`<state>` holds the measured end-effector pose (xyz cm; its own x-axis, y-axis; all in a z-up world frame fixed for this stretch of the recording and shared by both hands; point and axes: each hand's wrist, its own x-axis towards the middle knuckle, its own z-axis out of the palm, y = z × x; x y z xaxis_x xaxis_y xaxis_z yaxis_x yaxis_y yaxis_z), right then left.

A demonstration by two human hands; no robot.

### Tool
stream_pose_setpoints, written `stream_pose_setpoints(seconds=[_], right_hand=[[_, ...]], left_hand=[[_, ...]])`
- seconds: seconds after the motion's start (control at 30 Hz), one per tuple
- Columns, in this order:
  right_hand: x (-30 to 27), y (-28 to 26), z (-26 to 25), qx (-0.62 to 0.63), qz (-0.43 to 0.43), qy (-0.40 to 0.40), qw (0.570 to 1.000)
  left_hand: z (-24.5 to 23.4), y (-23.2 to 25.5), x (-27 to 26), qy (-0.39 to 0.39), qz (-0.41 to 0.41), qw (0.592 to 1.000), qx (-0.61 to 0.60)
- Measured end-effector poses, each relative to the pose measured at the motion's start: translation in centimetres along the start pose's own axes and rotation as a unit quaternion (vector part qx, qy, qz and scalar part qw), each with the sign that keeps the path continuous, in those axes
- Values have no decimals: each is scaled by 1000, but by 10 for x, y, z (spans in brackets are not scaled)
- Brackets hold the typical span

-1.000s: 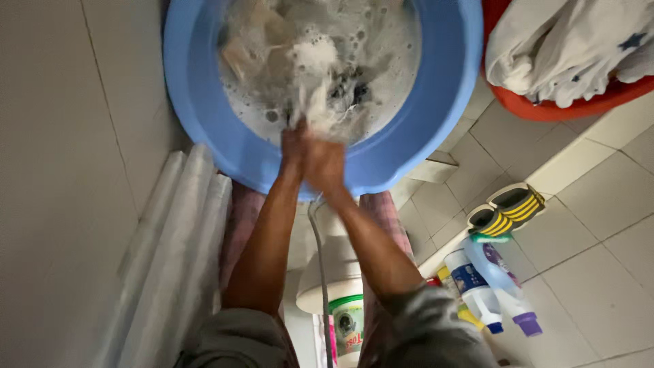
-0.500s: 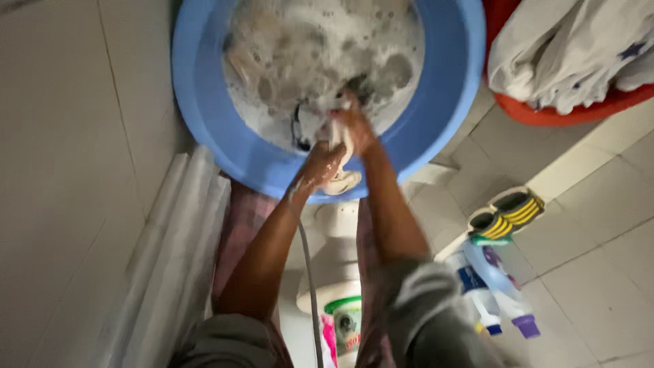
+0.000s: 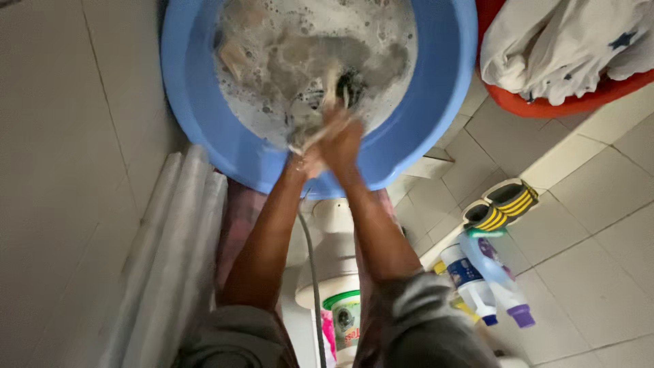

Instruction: The person washes several items of clothing by hand in a blue basin of soapy water, scrubbing a white garment and dark socks before rinsing them.

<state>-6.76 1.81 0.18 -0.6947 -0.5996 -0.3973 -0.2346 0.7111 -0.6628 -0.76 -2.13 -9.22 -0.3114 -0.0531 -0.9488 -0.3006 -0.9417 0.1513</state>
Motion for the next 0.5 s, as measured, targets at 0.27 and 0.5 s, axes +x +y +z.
stream_pose_setpoints(seconds=[0.27,0.5], right_hand=[[33,34,-16,152,125,-32,980],[37,-43,-64,86,58,-67,992]], left_hand=[[14,-11,-5,32,71,991,109],[12,23,-5,1,87,996,-15]])
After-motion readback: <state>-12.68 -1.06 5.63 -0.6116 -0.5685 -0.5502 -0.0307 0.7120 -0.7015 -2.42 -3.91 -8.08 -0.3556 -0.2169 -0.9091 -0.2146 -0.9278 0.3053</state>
